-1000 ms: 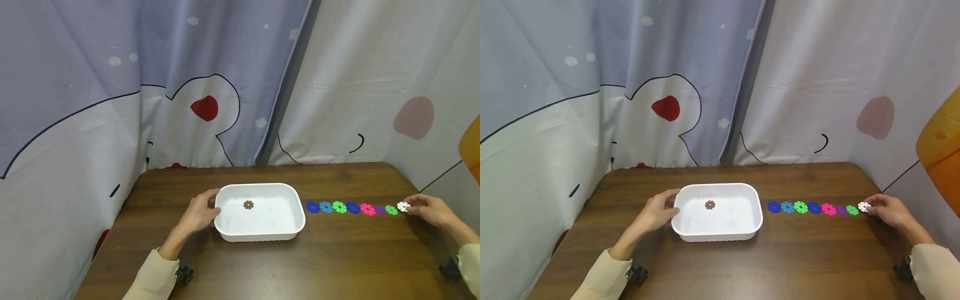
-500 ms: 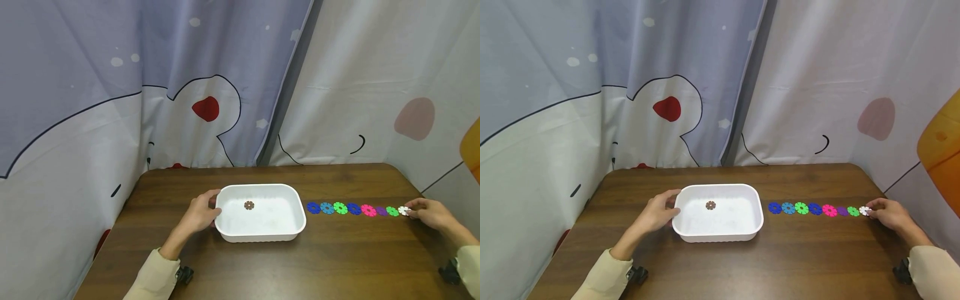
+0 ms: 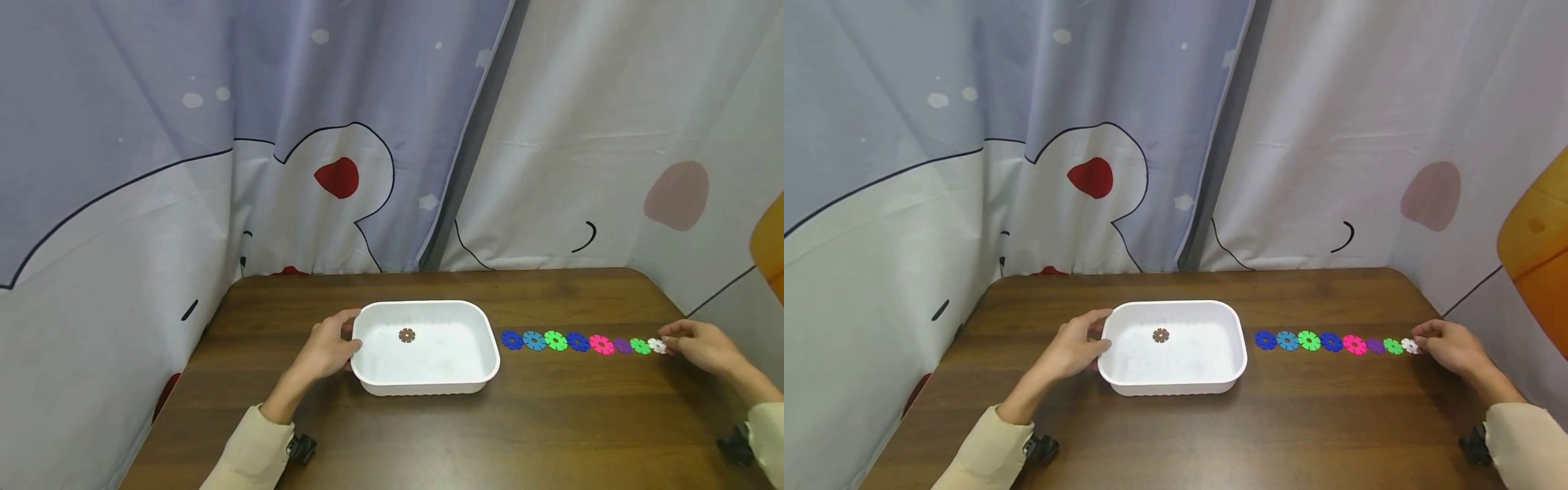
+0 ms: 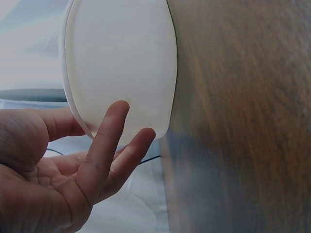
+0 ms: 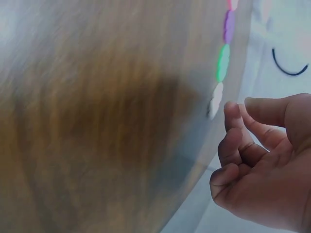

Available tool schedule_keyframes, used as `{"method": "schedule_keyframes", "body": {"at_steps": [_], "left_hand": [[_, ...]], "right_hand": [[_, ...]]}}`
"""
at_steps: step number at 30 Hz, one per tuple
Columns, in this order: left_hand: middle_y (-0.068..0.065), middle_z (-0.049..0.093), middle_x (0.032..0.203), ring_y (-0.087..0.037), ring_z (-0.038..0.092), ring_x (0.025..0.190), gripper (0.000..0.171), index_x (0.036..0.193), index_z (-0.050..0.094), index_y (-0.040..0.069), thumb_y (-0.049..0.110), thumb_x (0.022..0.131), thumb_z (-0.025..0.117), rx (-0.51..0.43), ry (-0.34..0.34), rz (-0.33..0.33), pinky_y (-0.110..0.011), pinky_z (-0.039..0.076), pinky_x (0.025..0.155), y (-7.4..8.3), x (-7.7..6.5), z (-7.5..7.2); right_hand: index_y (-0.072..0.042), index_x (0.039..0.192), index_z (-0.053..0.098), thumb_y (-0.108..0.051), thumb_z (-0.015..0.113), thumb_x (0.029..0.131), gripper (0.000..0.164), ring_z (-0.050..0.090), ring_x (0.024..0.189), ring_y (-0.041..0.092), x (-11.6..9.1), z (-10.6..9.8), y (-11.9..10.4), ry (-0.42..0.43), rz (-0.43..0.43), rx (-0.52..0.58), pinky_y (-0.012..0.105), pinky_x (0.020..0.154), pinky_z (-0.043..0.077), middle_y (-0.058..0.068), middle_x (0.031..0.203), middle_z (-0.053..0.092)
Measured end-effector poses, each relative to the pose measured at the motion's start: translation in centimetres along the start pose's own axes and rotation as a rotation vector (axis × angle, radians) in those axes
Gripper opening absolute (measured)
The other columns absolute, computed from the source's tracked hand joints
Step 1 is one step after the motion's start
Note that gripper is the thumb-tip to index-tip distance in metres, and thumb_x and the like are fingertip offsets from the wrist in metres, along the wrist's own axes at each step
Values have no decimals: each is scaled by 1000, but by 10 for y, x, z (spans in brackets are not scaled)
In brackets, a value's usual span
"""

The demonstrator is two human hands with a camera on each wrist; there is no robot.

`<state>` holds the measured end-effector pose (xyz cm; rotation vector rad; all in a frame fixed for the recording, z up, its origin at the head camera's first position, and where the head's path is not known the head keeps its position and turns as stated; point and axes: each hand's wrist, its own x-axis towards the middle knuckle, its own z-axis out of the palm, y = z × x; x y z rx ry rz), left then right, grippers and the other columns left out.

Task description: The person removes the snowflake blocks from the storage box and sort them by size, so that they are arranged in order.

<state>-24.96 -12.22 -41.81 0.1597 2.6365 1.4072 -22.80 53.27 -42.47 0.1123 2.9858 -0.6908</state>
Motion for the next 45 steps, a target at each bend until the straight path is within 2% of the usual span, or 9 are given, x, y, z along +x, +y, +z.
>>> {"method": "schedule_keyframes", "body": {"at_steps": [5,10,13,16,23,27,33,40,45], "left_hand": [[-30,67,131,-27,75,77,62,153,50,0,-3,95,69,6,-1,-1,-33,65,55,0,0,-1],[-30,67,131,-25,75,76,62,153,51,-1,-2,95,70,11,0,5,-33,65,54,-1,1,-1],[-30,67,131,-25,74,76,62,153,51,-1,-3,95,70,9,1,3,-33,65,54,-1,1,-1],[-30,67,130,-25,74,76,62,153,51,-1,-3,95,70,5,3,3,-33,65,54,-1,1,-2],[-30,67,130,-26,75,77,61,153,51,-1,-3,95,70,11,3,2,-33,65,54,-2,0,-2],[-30,68,129,-26,74,76,62,153,51,-1,-4,95,70,22,5,1,-33,65,54,-1,0,-3],[-29,68,128,-26,74,75,62,153,51,-1,-3,95,70,28,10,4,-33,65,54,1,-1,-6],[-30,68,129,-23,74,75,60,152,51,-2,-4,95,69,25,2,13,-34,65,55,0,-1,-5],[-30,68,130,-23,74,77,60,152,51,-1,-3,95,68,14,-6,15,-34,65,55,1,-1,-2]], "right_hand": [[15,127,61,-19,54,109,39,66,84,14,5,3,-25,2,-56,22,29,69,50,16,98,77],[15,132,58,-16,54,111,38,67,85,0,10,9,-53,-7,-139,115,26,69,59,28,113,74],[13,134,57,-18,53,111,39,66,88,-3,13,11,-69,-18,-171,160,26,71,63,29,116,72],[10,135,58,-24,54,112,41,68,90,1,18,13,-82,-15,-199,168,26,73,63,26,116,73],[4,138,60,-36,52,112,47,75,99,20,23,23,-116,-36,-258,202,27,78,63,27,126,71],[1,135,62,-36,54,112,44,75,99,21,26,31,-140,-58,-289,244,30,80,64,25,123,71],[-2,132,64,-33,58,110,38,74,97,28,32,45,-180,-105,-348,288,30,78,64,15,110,73],[-7,128,67,-30,63,108,31,72,93,27,37,61,-220,-157,-430,335,33,78,64,6,99,72],[-15,123,71,-31,66,106,24,68,87,26,37,72,-241,-138,-509,317,28,70,58,2,94,72]]}}
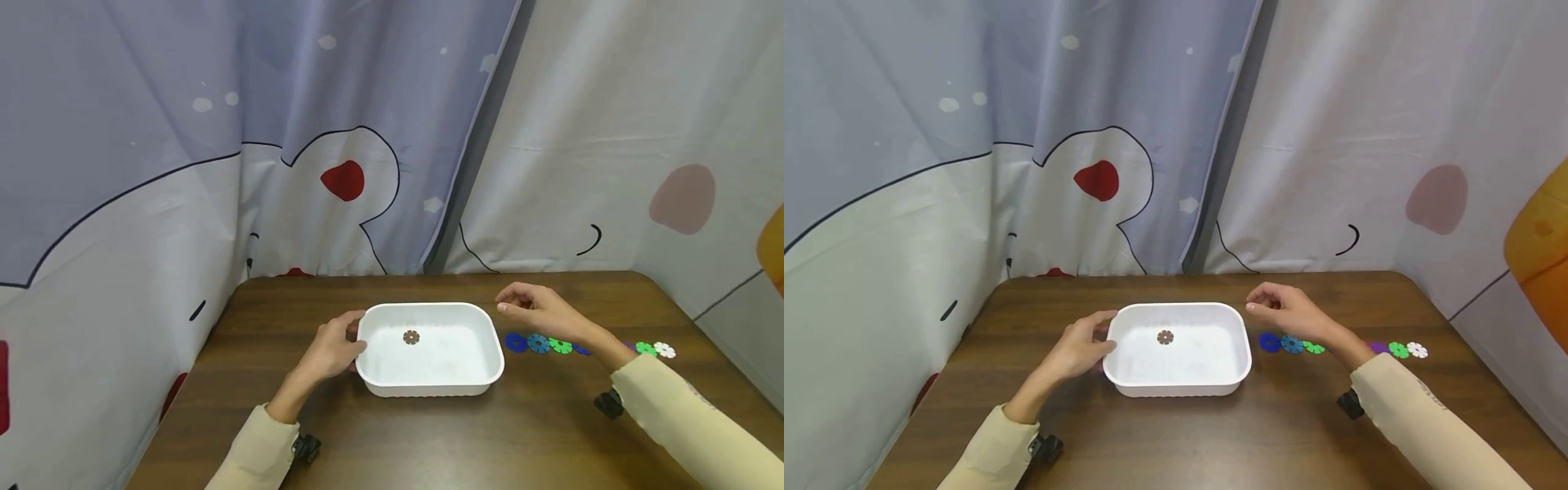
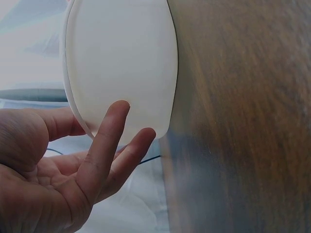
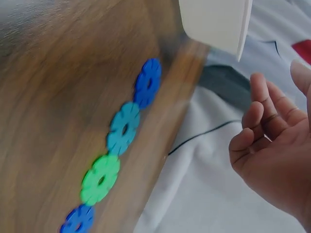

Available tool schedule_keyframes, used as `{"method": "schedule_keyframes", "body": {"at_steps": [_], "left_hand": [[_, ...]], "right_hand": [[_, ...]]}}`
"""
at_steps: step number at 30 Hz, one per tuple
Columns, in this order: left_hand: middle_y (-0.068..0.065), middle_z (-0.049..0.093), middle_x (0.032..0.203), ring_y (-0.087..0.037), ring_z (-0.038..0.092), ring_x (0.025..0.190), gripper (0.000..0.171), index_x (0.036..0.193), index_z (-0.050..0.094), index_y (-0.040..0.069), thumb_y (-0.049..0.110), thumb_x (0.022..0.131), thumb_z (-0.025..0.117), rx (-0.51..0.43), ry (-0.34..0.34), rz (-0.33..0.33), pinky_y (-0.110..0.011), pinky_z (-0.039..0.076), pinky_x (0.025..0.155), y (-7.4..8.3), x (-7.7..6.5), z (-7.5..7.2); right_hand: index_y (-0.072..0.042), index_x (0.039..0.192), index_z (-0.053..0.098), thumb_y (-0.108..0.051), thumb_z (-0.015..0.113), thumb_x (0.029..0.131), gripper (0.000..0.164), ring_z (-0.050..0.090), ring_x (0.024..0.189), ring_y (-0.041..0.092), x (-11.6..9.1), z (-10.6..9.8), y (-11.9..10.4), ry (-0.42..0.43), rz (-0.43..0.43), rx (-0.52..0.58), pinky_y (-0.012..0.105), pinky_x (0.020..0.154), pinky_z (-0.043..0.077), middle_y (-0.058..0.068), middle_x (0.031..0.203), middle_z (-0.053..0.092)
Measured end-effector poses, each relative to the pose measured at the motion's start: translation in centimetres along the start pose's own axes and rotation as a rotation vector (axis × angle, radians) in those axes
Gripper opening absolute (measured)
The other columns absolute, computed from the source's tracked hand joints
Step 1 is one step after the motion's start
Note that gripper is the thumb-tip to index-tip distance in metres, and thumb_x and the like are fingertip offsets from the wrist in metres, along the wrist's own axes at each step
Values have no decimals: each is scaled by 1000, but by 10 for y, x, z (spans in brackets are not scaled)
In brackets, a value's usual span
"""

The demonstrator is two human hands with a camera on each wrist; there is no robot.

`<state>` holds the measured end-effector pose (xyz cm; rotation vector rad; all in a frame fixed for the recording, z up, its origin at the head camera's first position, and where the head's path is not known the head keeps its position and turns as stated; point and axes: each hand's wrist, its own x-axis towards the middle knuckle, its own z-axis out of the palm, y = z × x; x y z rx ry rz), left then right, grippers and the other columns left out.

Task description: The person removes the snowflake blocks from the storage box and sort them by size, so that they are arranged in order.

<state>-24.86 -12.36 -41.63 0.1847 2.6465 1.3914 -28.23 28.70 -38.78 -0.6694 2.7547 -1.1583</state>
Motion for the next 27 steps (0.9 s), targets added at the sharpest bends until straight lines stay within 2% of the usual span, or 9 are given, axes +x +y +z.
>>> {"method": "schedule_keyframes", "body": {"at_steps": [7,11,16,21,27], "left_hand": [[-29,68,130,-27,75,79,60,152,52,-1,-3,95,69,4,6,1,-32,64,54,2,1,-1],[-30,68,129,-27,75,78,60,152,52,-2,-4,94,68,-1,7,4,-32,64,53,2,0,-2],[-30,68,128,-29,75,80,60,152,52,-2,-5,94,69,-14,6,4,-32,64,53,1,-1,-2],[-30,68,126,-29,75,78,60,152,51,-3,-6,94,69,-15,10,16,-35,65,53,-1,-1,-1],[-30,70,123,-26,75,72,60,151,52,-4,-7,93,68,-28,16,39,-39,65,53,-2,-1,0]], "right_hand": [[-14,117,73,-30,70,104,22,65,81,21,17,16,-17,27,-38,-2,26,66,55,11,95,74],[-11,116,74,-30,72,102,24,62,78,17,29,27,-28,5,-63,-26,25,64,52,6,91,71],[-12,117,73,-27,74,100,22,56,75,13,43,43,-37,-50,-132,-98,24,64,48,-5,85,64],[-7,120,72,-26,75,100,28,53,70,10,57,57,-43,-124,-184,-156,24,63,46,-6,80,62],[-9,121,72,-30,75,100,31,52,69,6,74,72,-53,-209,-219,-264,23,62,46,-7,80,62]]}}
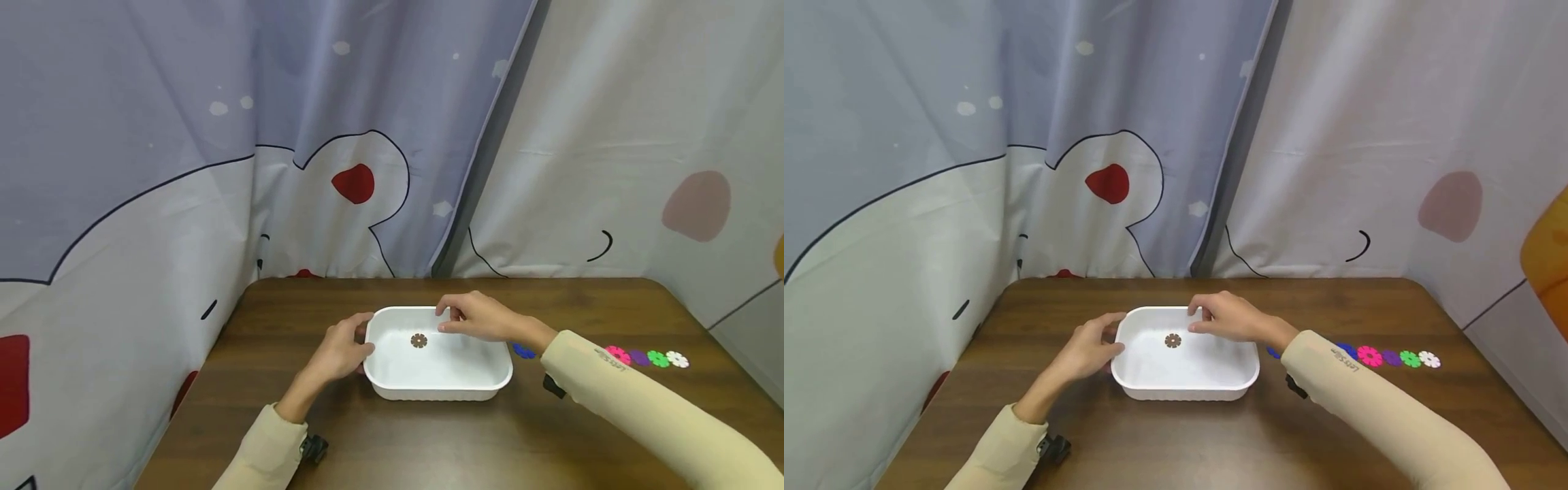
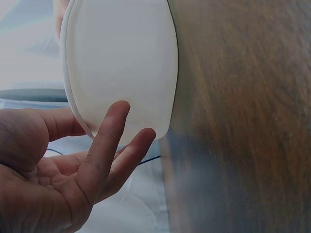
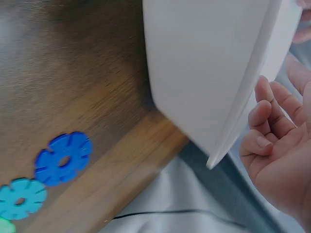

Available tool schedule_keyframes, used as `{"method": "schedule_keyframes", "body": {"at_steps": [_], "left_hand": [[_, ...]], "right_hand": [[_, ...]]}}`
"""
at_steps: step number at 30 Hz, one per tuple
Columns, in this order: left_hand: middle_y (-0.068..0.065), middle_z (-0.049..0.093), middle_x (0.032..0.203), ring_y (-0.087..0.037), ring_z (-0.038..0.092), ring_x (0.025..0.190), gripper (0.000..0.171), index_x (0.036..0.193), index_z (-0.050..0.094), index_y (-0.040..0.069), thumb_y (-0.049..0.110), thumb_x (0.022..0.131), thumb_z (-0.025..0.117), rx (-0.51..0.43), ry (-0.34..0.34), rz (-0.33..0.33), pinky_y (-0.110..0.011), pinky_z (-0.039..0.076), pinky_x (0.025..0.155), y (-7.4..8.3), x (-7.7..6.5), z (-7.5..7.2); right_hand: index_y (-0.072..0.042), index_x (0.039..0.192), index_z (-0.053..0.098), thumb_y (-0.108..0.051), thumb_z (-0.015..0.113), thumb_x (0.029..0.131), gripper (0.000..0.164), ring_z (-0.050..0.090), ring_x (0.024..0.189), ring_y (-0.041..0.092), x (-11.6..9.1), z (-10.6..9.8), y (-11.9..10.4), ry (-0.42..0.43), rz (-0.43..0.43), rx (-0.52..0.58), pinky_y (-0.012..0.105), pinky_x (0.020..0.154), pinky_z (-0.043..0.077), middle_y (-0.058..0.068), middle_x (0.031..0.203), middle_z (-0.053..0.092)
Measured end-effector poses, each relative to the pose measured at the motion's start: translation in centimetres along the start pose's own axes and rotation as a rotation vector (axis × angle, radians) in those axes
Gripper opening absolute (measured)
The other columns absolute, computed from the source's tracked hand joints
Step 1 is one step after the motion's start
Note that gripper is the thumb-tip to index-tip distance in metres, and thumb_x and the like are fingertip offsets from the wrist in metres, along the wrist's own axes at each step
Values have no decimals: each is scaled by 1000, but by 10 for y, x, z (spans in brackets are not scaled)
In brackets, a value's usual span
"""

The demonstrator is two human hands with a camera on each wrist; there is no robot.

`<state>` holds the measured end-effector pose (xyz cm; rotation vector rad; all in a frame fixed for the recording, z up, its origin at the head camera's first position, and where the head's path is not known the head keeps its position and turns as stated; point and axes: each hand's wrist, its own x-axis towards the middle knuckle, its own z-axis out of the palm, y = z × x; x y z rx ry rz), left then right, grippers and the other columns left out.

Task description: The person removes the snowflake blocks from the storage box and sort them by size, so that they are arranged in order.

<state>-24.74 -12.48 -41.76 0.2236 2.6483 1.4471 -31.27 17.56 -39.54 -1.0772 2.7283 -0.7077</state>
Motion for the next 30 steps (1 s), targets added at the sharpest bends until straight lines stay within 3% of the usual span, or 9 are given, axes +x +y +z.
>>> {"method": "schedule_keyframes", "body": {"at_steps": [5,10,16,20,24,30], "left_hand": [[-32,69,125,-29,76,76,60,151,52,-5,-7,93,68,-8,-12,10,-39,65,53,1,2,3],[-32,68,126,-30,76,80,60,152,51,-4,-7,94,68,-4,-24,10,-35,65,53,4,5,5],[-32,69,124,-23,73,67,60,151,51,-6,-7,94,68,17,-21,30,-40,65,53,5,6,5],[-32,70,121,-21,72,63,60,150,52,-6,-7,93,68,14,-15,34,-40,65,52,5,6,6],[-31,70,123,-28,75,71,60,151,52,-5,-7,93,67,-2,-16,29,-35,64,50,5,7,7],[-31,70,121,-32,76,75,60,150,52,-6,-7,93,67,5,-24,40,-32,62,49,6,9,9]], "right_hand": [[-12,122,72,-29,77,99,30,53,69,5,13,10,-10,-90,-21,-120,23,61,45,-9,78,62],[-15,123,73,-28,78,97,29,54,67,5,24,14,-17,-126,-14,-187,25,61,46,-9,74,62],[-19,126,73,-25,78,97,30,59,71,9,30,21,-22,-183,15,-277,33,65,53,-8,77,64],[-20,127,74,-21,78,97,31,63,79,11,31,26,-21,-203,30,-322,39,72,57,-5,89,72],[-22,117,77,-17,78,96,22,63,82,12,32,30,-16,-200,-13,-349,41,74,58,-8,96,74],[-24,99,75,-16,79,94,11,58,78,8,31,37,-9,-181,-43,-366,34,67,53,-15,82,62]]}}
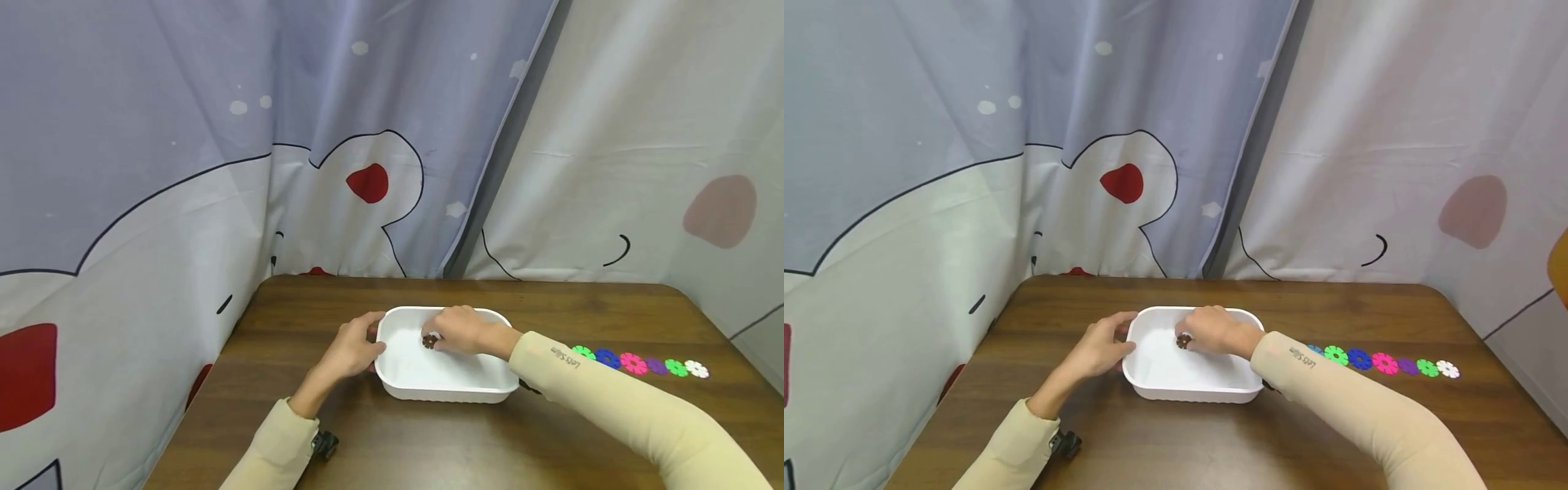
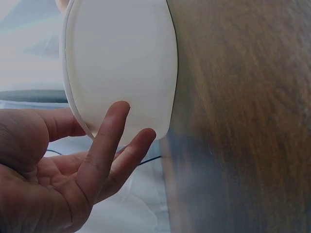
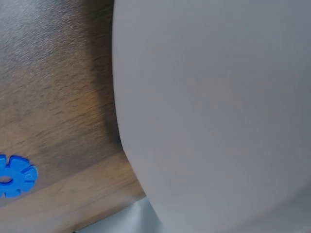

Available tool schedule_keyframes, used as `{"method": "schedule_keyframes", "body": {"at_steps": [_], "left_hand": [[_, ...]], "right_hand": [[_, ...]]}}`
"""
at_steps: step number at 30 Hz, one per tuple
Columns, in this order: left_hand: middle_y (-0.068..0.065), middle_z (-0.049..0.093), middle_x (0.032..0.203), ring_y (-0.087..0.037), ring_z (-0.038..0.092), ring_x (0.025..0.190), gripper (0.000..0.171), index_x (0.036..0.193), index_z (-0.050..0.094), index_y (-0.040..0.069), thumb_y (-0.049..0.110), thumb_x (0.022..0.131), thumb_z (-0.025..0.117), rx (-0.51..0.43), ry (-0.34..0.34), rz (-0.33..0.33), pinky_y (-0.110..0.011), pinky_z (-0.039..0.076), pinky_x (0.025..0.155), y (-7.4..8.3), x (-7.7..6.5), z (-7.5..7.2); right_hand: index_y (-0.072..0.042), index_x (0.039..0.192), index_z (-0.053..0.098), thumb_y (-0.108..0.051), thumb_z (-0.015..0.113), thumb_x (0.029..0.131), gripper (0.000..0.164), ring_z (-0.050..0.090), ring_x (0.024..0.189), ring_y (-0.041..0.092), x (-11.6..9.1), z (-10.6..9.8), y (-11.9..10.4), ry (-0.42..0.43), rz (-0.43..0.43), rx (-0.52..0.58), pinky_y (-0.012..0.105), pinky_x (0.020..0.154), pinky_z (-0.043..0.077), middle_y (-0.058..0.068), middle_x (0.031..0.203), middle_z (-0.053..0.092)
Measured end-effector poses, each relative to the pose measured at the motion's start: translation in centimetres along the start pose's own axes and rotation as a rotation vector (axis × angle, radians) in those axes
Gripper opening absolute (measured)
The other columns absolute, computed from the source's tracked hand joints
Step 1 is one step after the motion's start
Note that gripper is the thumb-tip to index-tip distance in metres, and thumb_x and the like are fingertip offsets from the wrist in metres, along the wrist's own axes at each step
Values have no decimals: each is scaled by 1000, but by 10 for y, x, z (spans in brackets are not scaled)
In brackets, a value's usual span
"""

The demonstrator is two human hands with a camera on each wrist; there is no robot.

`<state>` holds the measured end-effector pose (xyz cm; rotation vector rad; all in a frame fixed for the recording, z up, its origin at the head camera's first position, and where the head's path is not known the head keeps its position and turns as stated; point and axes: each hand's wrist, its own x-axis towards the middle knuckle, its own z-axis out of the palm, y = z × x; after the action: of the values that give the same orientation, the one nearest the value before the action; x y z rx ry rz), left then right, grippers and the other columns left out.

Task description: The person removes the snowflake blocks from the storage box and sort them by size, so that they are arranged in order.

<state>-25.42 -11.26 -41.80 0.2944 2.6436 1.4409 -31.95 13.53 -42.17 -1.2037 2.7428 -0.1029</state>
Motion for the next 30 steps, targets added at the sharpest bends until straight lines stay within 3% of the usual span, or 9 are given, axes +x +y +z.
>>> {"method": "schedule_keyframes", "body": {"at_steps": [4,9,17,24,30], "left_hand": [[-31,71,121,-32,76,74,59,150,52,-6,-7,93,67,5,-4,3,-35,63,49,0,0,2],[-32,70,123,-34,77,76,60,151,51,-6,-7,93,67,-6,-6,-1,-36,64,50,1,-1,2],[-31,69,125,-29,76,73,61,152,50,-5,-7,93,67,6,-12,-14,-38,65,52,2,-2,0],[-32,68,127,-28,76,74,61,152,50,-5,-6,94,68,8,-5,-17,-40,65,53,3,-2,0],[-32,68,128,-26,75,75,61,153,50,-4,-6,95,68,3,-14,-30,-38,65,53,3,0,0]], "right_hand": [[-22,95,70,-16,81,92,12,56,76,7,-1,2,0,-2,34,23,31,64,49,-13,80,60],[-21,86,59,-21,85,90,26,54,71,8,-4,-3,1,2,60,31,31,60,44,-11,76,58],[-23,76,54,-25,82,93,33,48,65,6,-14,-18,5,-7,45,67,26,57,37,-11,66,49],[-22,89,64,-19,81,94,17,56,69,2,-31,-30,11,46,27,203,24,62,46,-16,75,64],[-14,105,67,-12,77,97,13,70,72,17,-47,-35,21,86,26,420,22,61,49,0,77,74]]}}
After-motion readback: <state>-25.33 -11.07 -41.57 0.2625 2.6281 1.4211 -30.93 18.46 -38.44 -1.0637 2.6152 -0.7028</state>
